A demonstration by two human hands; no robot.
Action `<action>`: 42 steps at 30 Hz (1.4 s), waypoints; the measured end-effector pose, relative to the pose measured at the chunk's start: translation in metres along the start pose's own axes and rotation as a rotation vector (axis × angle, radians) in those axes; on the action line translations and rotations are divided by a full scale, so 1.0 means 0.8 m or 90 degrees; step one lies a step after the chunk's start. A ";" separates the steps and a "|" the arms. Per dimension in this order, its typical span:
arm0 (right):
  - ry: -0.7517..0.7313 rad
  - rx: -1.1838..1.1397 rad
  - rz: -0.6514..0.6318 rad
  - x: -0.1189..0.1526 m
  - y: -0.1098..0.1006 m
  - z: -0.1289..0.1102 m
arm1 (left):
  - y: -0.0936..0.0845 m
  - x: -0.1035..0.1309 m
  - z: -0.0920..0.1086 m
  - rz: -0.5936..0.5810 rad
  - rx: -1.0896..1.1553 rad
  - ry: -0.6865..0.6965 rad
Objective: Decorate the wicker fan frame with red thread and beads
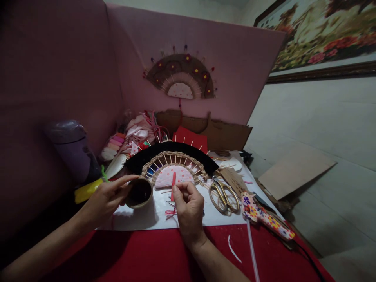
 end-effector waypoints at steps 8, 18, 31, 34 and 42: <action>0.002 0.001 -0.006 0.001 0.001 0.000 | 0.006 0.014 -0.003 0.176 -0.109 0.172; 0.003 -0.003 -0.008 0.001 0.001 0.001 | -0.002 0.019 0.013 0.277 -0.153 0.269; -0.006 0.014 -0.007 0.000 0.002 -0.001 | -0.001 0.017 0.019 0.285 -0.148 0.260; -0.004 0.018 -0.011 0.001 0.002 -0.001 | -0.001 0.015 0.017 0.279 -0.141 0.210; -0.003 0.026 -0.009 0.003 0.002 -0.002 | -0.002 0.010 0.010 0.216 -0.094 0.081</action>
Point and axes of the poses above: each hand's wrist, its own x-axis away from the middle knuckle, its own y-axis out of the palm, z = x × y, the point moved 4 cm from there along -x, towards the middle knuckle, and after that the axes turned 6 degrees about -x, right-handed, at the moved point
